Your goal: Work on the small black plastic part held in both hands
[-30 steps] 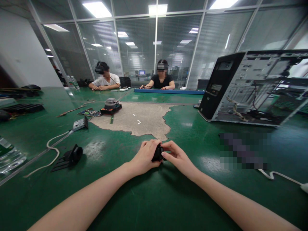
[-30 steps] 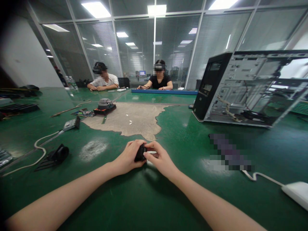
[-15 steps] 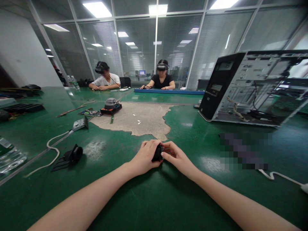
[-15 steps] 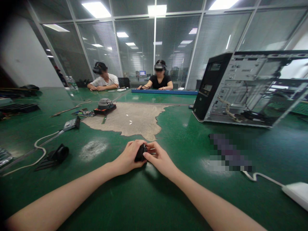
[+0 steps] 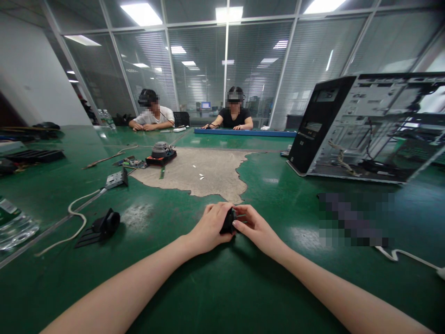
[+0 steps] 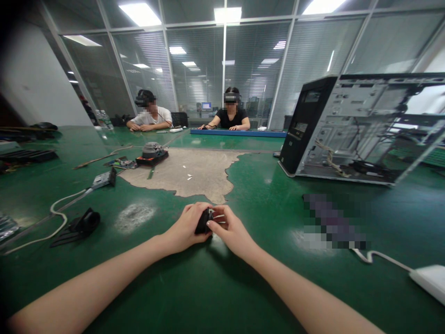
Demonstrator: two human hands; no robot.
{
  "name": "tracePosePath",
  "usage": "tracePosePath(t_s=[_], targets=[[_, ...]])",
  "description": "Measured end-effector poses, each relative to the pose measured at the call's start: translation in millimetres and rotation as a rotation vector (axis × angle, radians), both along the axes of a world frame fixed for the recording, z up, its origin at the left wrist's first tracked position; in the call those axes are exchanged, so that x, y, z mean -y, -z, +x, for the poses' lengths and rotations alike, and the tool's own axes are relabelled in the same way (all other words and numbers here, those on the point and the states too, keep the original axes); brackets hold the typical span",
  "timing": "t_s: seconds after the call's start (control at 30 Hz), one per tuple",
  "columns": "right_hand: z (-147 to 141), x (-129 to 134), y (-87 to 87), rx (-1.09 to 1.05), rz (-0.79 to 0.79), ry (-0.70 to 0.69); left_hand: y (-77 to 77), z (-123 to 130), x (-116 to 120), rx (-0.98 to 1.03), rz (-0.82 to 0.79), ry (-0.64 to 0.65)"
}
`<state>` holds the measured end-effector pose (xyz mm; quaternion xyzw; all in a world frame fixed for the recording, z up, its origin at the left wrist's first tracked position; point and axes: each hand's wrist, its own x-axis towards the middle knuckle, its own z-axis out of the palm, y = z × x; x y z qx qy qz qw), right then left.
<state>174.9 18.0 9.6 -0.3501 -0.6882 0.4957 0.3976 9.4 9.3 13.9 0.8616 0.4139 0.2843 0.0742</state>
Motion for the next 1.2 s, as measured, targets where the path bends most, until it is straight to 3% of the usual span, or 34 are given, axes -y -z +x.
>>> tracePosePath(t_s=[0.23, 0.63, 0.9, 1.2], targets=[[1.9, 3.0, -1.8, -0.029, 0.039, -0.063, 1.6, 0.0, -1.0, 0.008, -0.005, 0.009], [0.6, 0.7, 1.0, -0.015, 0.004, 0.002, -0.3, 0.9, 0.0, 0.009, 0.001, 0.001], [2.6, 1.7, -1.9, -0.051, 0.017, -0.063, -0.7, -0.3, 0.9, 0.012, 0.007, 0.012], [0.8, 0.3, -1.8, -0.022, -0.006, -0.008, -1.8, 0.0, 1.1, -0.002, 0.007, 0.005]])
